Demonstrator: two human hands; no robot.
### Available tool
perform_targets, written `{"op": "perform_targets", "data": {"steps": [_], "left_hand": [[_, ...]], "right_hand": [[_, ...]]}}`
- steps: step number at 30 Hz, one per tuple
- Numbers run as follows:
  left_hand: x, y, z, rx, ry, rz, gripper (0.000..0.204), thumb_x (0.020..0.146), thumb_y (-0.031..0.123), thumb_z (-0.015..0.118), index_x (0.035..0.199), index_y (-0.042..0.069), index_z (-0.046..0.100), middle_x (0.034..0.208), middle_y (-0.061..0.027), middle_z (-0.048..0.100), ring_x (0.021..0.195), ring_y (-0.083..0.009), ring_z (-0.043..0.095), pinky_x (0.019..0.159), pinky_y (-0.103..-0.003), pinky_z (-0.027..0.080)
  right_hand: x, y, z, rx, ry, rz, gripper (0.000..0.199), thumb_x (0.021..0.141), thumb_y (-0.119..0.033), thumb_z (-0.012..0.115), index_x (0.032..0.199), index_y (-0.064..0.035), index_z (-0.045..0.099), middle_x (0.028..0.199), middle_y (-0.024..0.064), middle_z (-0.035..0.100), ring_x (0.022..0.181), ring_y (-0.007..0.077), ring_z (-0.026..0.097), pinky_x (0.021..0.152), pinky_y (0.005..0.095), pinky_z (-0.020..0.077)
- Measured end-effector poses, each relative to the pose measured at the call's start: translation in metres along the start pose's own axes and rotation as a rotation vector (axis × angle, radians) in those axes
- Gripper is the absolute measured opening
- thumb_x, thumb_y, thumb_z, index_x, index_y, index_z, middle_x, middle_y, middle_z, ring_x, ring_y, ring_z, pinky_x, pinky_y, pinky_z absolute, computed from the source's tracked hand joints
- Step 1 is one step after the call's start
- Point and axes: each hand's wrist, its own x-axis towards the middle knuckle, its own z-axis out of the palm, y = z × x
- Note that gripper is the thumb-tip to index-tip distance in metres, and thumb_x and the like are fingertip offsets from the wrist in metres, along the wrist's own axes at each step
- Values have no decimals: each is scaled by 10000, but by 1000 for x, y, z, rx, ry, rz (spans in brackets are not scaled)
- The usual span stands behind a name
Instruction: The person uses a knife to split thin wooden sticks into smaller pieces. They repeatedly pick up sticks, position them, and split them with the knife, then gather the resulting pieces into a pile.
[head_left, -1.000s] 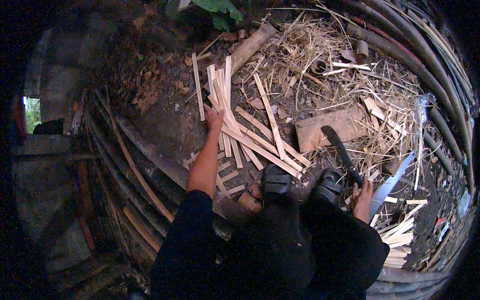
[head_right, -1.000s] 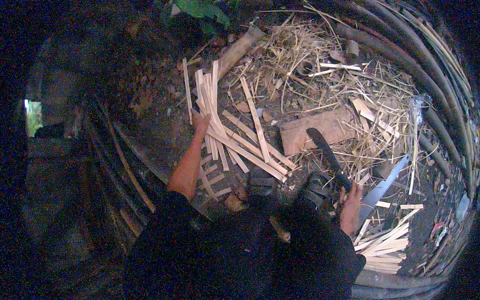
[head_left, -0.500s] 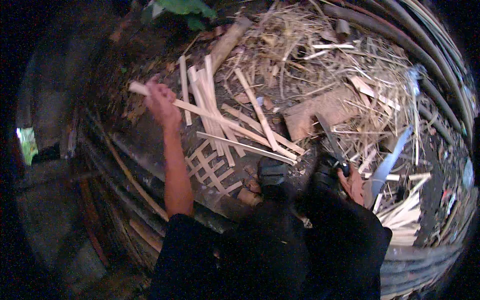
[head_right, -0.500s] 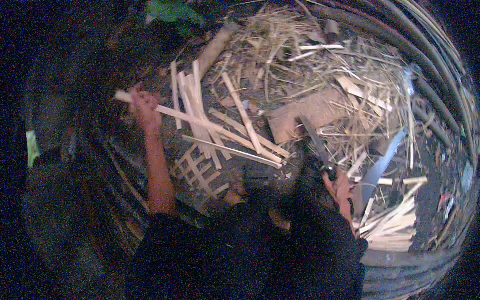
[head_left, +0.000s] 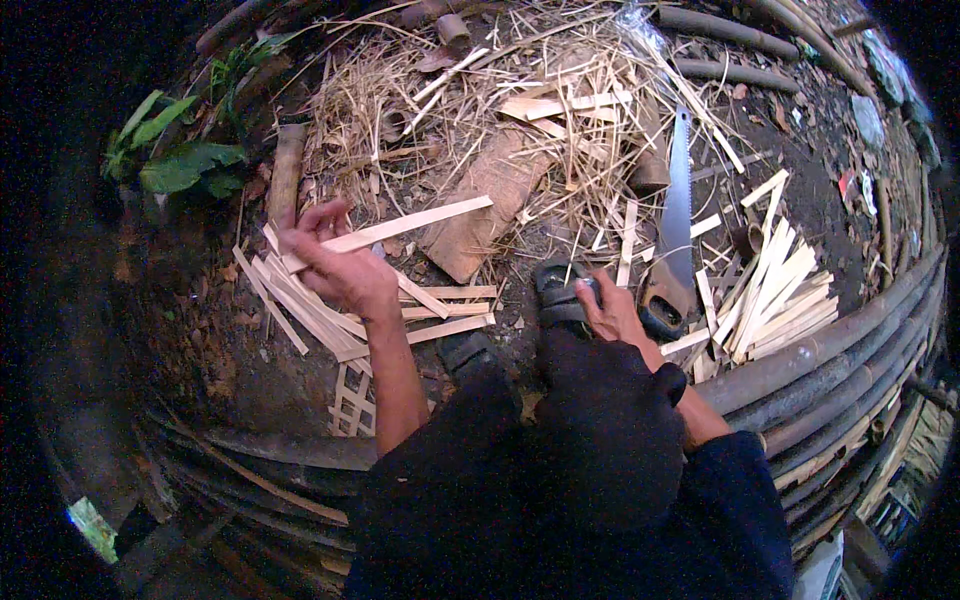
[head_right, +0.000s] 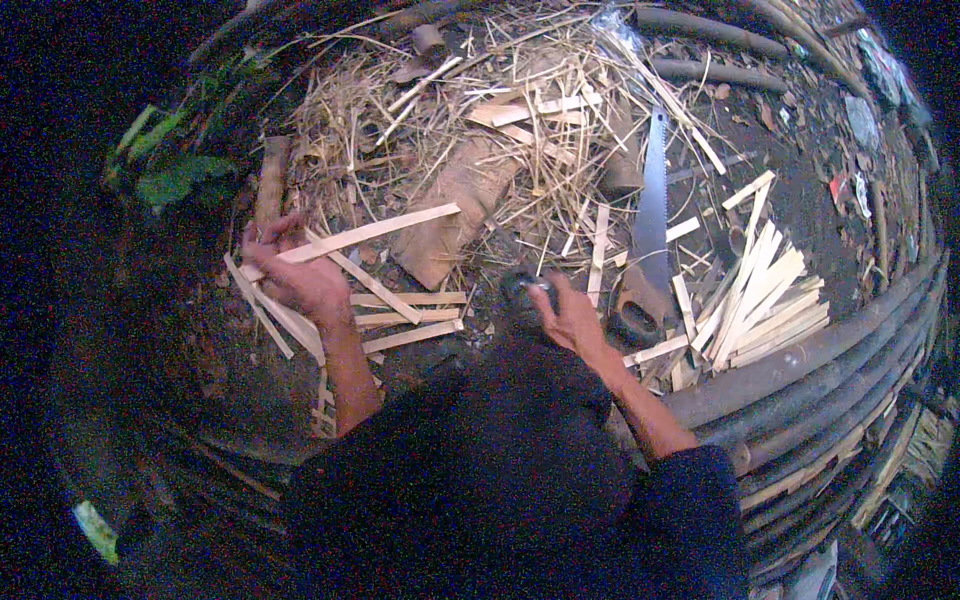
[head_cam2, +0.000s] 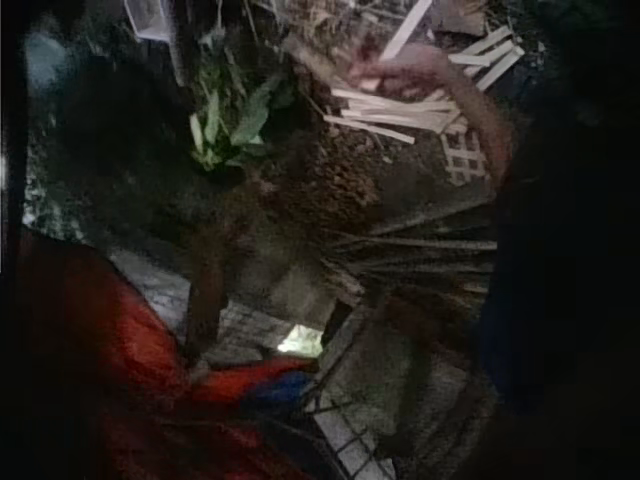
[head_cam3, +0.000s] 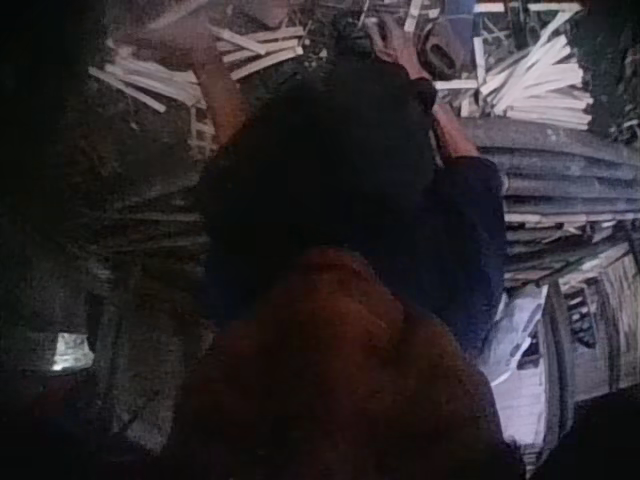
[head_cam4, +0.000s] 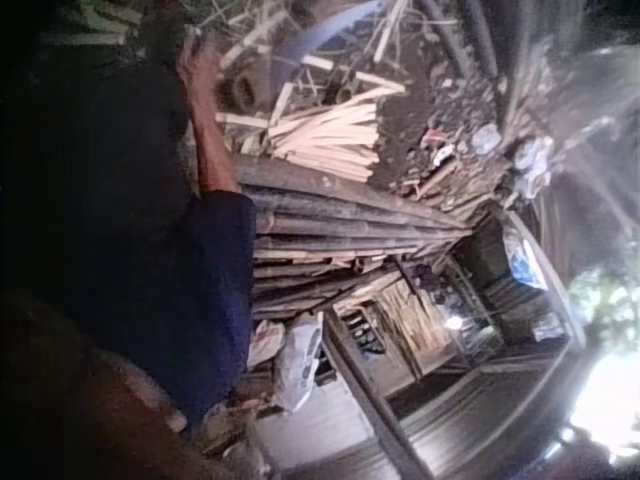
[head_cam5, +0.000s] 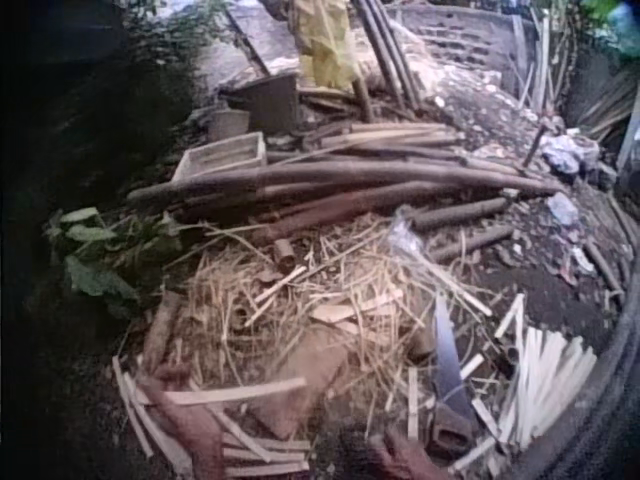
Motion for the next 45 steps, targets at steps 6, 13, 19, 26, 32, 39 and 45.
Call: {"op": "perform_targets", "data": {"steps": [6,13,19,26,32,39,45], "left_hand": [[-31,14,11,50,45,30,444,977,481,374,794,76,390,601,23,274,534,-89,267,509,-251,245],[-42,0,9,112,-20,126,488,980,512,307,710,105,326,588,19,243,538,-101,251,512,-258,249],[-46,2,19,47,-37,29,459,988,475,327,723,101,331,649,18,269,585,-101,274,561,-254,279],[-42,1,26,68,3,108,437,988,452,352,743,90,369,699,9,289,651,-116,306,631,-268,291],[-35,-1,41,-148,11,73,485,956,536,364,764,93,403,698,-4,336,659,-124,339,638,-274,306],[-13,4,51,-6,-39,15,365,969,413,455,850,71,414,679,-33,439,649,-150,467,677,-294,414],[-22,-2,58,-66,-1,-19,365,974,401,455,828,67,434,666,4,357,639,-120,375,635,-266,351]], "right_hand": [[16,-89,10,213,-287,-239,347,923,-390,508,1048,-68,537,713,241,606,691,427,611,607,478,471],[26,-73,24,15,-295,-213,379,912,-414,512,1083,-76,537,710,235,598,698,420,613,620,475,477],[65,24,27,-118,-111,13,508,909,-493,457,993,-3,564,767,269,631,752,440,625,672,517,500],[21,-80,10,136,-302,-205,384,917,-424,492,1076,-77,532,761,265,605,755,461,594,666,502,467],[57,47,31,-105,-77,74,546,904,-506,470,997,20,581,865,276,635,866,426,621,753,502,483],[41,-50,10,157,-126,-66,443,933,-444,475,999,-15,569,765,244,612,754,392,618,691,448,469],[33,-84,24,170,-139,-170,399,920,-441,485,1076,-79,548,778,254,621,779,446,606,683,498,470]]}}
